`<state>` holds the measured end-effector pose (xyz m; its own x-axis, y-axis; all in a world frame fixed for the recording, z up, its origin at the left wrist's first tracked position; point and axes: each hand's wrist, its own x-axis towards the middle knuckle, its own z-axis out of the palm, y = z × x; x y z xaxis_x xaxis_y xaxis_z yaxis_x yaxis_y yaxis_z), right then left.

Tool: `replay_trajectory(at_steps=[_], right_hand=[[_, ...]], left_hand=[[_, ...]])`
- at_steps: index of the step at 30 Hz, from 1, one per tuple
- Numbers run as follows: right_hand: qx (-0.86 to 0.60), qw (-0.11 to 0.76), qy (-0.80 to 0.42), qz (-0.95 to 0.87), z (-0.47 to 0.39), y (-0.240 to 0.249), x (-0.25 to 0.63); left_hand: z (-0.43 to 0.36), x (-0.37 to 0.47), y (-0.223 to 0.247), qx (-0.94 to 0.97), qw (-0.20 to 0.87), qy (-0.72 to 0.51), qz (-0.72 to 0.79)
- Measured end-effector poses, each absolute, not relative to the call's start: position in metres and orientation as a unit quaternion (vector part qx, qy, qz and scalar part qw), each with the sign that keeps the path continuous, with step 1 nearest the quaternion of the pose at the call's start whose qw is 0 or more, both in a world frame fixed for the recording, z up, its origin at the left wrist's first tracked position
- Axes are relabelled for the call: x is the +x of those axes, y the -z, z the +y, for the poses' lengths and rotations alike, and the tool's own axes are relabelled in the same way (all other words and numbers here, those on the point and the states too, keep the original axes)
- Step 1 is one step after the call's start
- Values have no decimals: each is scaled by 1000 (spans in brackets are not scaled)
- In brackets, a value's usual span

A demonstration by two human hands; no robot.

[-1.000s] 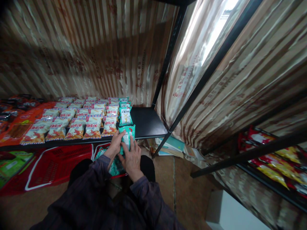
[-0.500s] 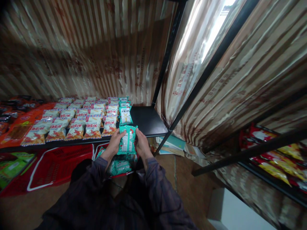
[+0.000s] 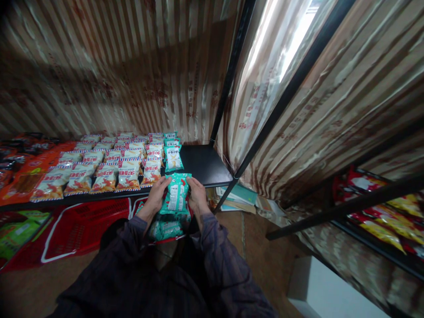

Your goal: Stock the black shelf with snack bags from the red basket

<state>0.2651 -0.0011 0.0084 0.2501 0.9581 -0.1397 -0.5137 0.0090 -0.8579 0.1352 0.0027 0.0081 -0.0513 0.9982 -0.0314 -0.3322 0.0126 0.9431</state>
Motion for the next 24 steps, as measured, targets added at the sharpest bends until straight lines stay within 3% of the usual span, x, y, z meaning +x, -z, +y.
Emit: replay_trajectory(at_steps=[18,24], right_hand=[[-429,668,-561,-233,-10,-4,259],[-432,632,-578,-282,-15,-9,259]], left_hand=[[6,135,-13,376,516,-598,485],[11,135,-11,327,523,-630,472]])
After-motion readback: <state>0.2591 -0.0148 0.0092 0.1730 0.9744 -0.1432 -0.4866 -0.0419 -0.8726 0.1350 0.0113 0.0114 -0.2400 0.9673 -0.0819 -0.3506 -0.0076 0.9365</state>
